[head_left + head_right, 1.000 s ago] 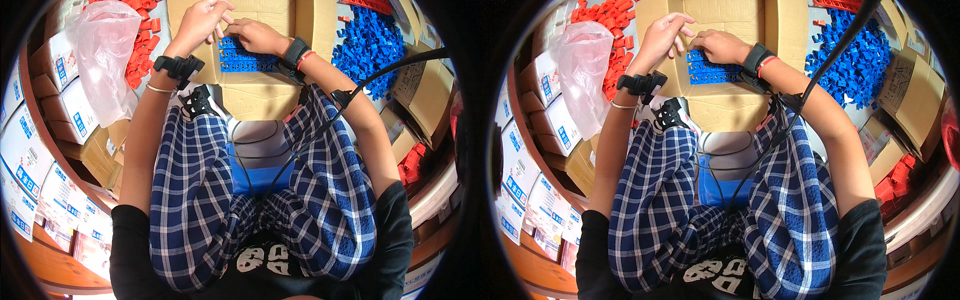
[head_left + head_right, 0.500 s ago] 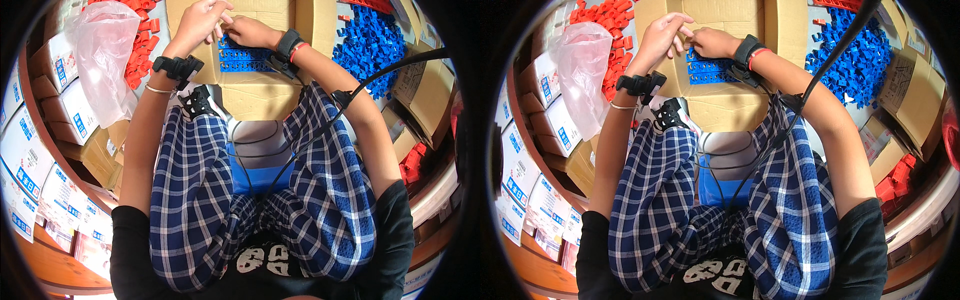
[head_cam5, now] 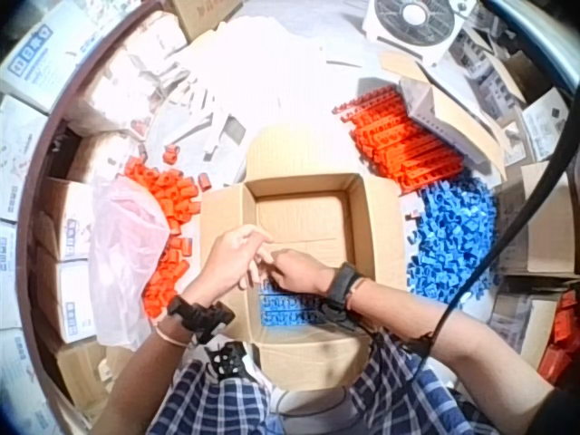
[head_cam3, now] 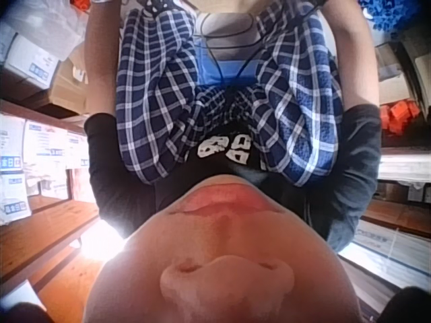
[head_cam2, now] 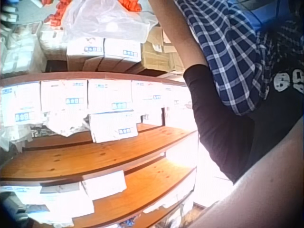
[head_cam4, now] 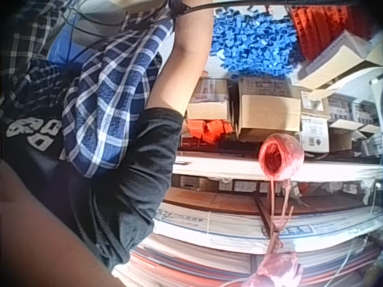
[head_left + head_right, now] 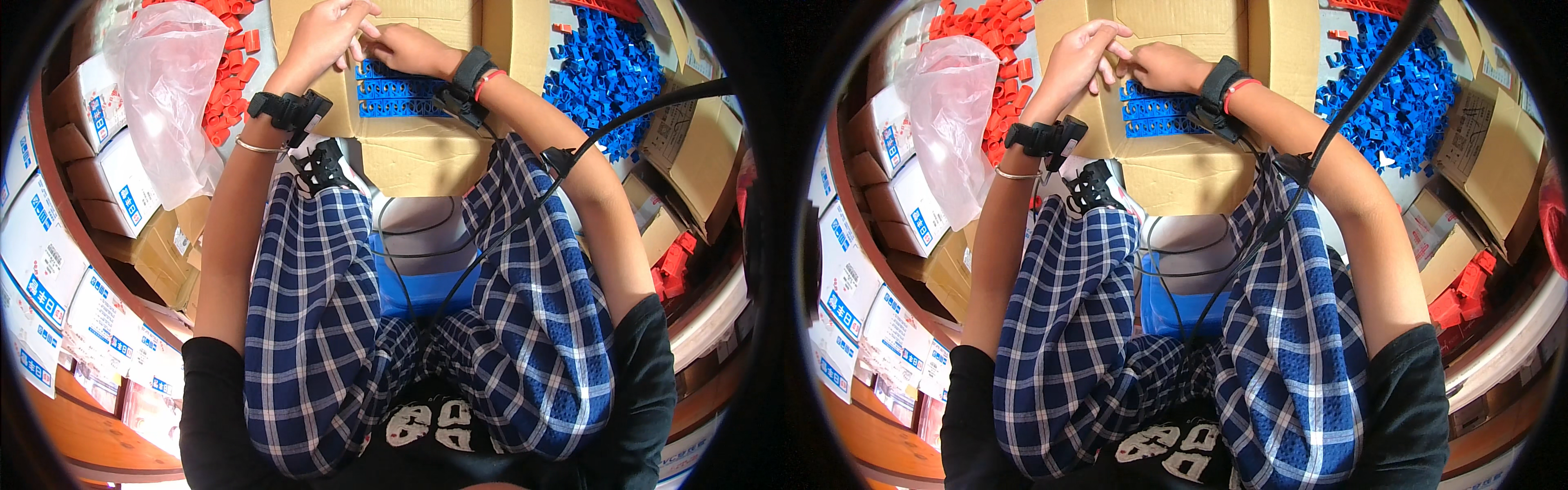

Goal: The person snaps blue plastic clips onto a blue mounting strip by hand. They pick up individual blue clips from a box and press them into the corresponding slots on the strip until the strip is partially filled.

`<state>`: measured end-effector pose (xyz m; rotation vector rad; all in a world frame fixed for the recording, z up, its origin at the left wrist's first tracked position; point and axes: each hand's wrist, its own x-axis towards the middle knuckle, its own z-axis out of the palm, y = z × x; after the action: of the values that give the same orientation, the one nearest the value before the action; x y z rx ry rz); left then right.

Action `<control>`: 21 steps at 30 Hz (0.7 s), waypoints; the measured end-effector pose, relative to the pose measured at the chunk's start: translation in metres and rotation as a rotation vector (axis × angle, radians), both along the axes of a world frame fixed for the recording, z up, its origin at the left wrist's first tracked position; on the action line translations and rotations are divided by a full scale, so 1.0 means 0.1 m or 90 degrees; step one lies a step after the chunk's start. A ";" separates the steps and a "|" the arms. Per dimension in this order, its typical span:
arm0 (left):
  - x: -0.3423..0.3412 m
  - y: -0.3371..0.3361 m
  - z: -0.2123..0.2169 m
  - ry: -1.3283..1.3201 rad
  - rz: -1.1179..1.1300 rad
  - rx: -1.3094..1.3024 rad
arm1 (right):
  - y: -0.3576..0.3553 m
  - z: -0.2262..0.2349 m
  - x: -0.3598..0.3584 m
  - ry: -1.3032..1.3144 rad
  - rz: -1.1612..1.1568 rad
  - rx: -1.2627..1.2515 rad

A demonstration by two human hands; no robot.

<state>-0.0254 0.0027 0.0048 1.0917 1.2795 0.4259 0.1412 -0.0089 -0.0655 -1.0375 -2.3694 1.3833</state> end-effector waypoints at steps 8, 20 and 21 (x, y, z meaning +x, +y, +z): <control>-0.05 -0.01 0.02 0.026 -0.008 0.012 | 0.11 0.22 0.15 -0.160 -0.080 -0.127; -0.02 0.00 0.03 0.034 -0.010 0.012 | 0.01 0.06 0.17 -0.136 -0.009 0.002; -0.03 0.00 0.03 0.035 -0.009 0.010 | 0.01 0.08 0.17 -0.151 -0.003 0.016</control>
<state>-0.0279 0.0026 0.0076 1.1326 1.3176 0.3978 0.1582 -0.0074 -0.0577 -1.2638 -2.5385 1.2877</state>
